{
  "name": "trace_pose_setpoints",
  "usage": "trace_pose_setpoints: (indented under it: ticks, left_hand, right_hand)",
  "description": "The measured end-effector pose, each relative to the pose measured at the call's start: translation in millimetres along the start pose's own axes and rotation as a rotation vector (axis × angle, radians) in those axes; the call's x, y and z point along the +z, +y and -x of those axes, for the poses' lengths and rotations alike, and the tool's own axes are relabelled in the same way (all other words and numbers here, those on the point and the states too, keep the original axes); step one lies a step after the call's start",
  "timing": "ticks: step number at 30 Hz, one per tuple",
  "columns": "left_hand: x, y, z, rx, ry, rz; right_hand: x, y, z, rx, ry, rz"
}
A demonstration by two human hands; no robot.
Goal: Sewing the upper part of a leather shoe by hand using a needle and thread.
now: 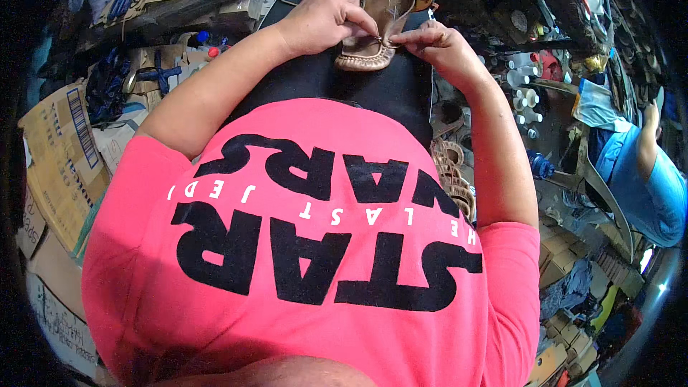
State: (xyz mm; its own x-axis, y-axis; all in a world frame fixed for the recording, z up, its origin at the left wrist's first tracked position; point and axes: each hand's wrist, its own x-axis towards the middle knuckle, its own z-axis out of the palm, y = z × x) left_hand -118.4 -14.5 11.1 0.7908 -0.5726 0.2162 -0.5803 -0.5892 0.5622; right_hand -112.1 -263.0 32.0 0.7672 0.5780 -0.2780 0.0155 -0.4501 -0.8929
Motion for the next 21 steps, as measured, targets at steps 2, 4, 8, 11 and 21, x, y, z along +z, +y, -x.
trace_pose_setpoints:
  ticks: [2, 4, 8, 11, 21]
  left_hand:
    - [1.4, 0.2, -2.4, -0.010, -0.021, 0.019]
    - [2.9, -0.4, 0.5, 0.022, 0.025, 0.011]
    - [-1.0, 2.0, 10.4, 0.017, 0.148, -0.010]
    - [-3.8, 13.4, 19.6, -0.003, 0.187, 0.019]
    - [5.7, 24.9, 3.3, -0.317, 0.021, 0.054]
  right_hand:
    - [-1.8, 6.9, 0.7, -0.002, 0.005, 0.041]
    - [-0.6, 3.1, 1.4, -0.005, 0.010, 0.081]
    - [7.6, -14.8, 13.6, 0.027, 0.092, 0.139]
    - [17.5, -19.9, 19.8, 0.082, 0.148, 0.077]
    - [22.8, -12.6, 8.4, 0.126, 0.147, -0.227]
